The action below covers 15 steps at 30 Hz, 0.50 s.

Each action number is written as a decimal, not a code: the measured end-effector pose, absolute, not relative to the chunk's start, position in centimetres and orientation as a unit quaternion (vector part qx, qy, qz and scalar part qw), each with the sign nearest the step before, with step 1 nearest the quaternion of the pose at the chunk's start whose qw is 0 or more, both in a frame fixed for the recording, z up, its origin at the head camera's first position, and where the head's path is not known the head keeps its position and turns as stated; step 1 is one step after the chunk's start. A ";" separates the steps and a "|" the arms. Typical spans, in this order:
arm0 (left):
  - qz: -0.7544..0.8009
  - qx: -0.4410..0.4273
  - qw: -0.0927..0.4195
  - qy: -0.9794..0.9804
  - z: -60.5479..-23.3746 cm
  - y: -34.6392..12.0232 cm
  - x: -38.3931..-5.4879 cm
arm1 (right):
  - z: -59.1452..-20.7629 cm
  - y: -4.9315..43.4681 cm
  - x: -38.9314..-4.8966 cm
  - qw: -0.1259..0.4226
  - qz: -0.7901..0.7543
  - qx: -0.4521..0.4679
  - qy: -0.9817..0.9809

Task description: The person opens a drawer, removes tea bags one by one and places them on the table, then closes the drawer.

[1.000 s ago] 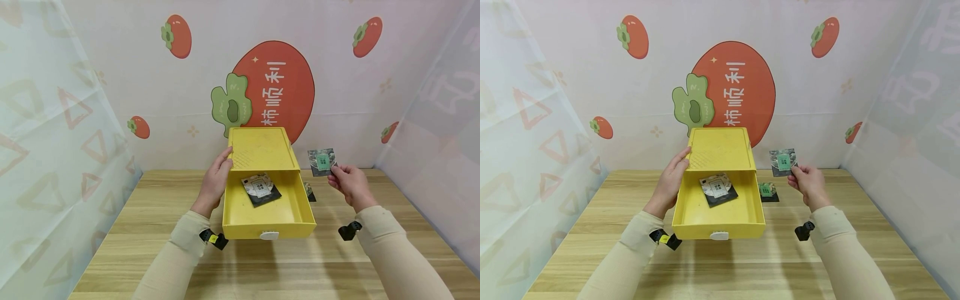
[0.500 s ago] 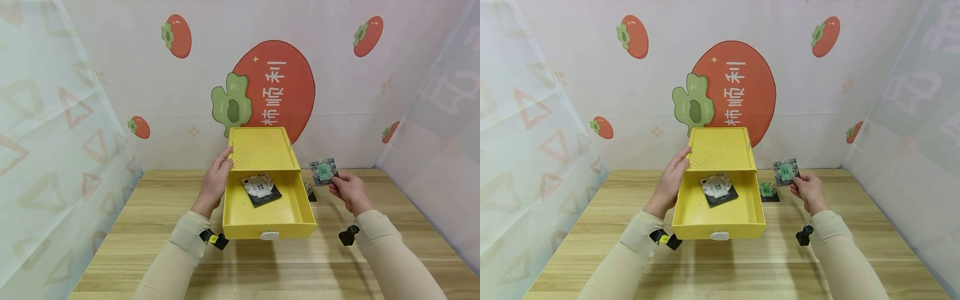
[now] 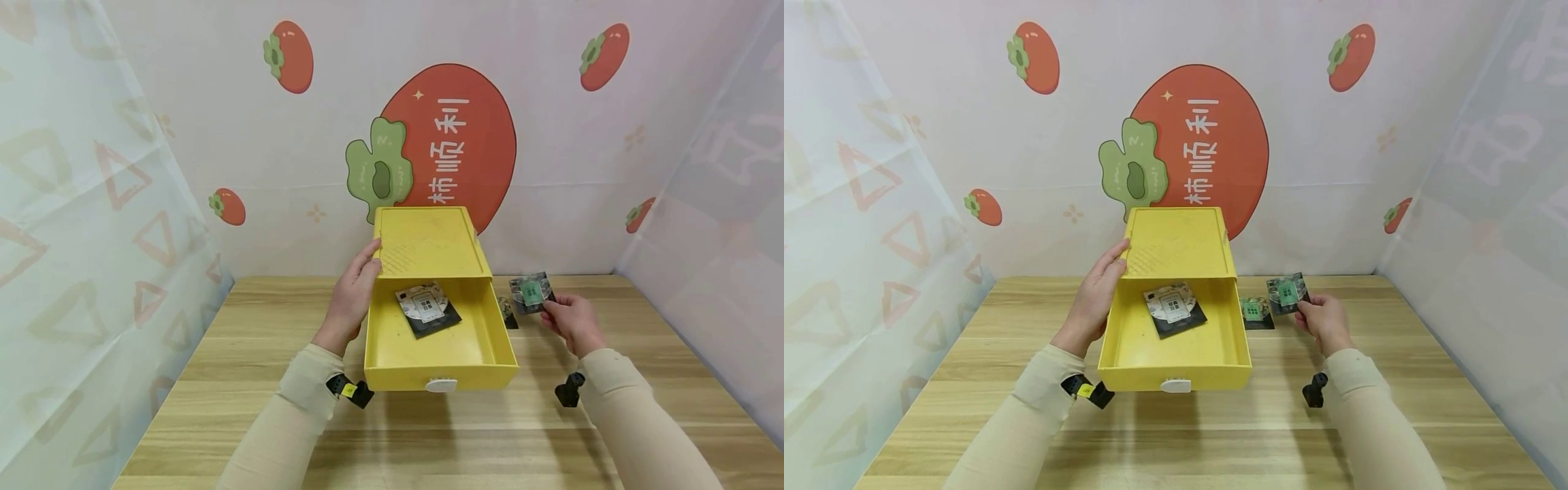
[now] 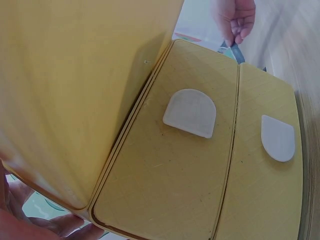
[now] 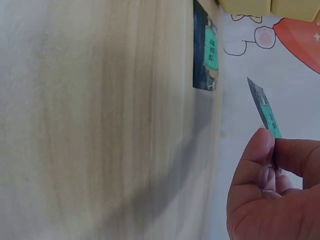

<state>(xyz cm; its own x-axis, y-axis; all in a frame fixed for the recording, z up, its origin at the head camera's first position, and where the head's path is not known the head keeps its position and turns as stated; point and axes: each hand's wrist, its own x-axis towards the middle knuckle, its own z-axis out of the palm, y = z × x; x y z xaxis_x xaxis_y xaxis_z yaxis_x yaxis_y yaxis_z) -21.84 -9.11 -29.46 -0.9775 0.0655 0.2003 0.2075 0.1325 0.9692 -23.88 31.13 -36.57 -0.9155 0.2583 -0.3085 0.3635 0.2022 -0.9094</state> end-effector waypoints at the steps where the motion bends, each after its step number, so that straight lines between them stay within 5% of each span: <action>1: -0.652 -0.090 0.054 -0.751 -29.4 -9.1 -21.8 | -36.7 31.2 -23.9 0.045 -0.597 0.201 0.775; 15: -0.651 -0.090 0.056 -0.752 -29.5 -9.1 -21.8 | -38.7 32.3 -23.3 0.042 -0.593 0.226 0.772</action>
<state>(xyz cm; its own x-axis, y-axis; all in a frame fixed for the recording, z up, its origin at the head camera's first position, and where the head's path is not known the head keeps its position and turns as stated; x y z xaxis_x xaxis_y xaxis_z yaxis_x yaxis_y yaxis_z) -21.82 -9.14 -29.50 -0.9777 0.0622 0.2008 0.2076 0.1369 0.9686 -23.31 32.33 -38.68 -0.8942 0.3000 -0.3323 0.3986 0.1955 -0.8960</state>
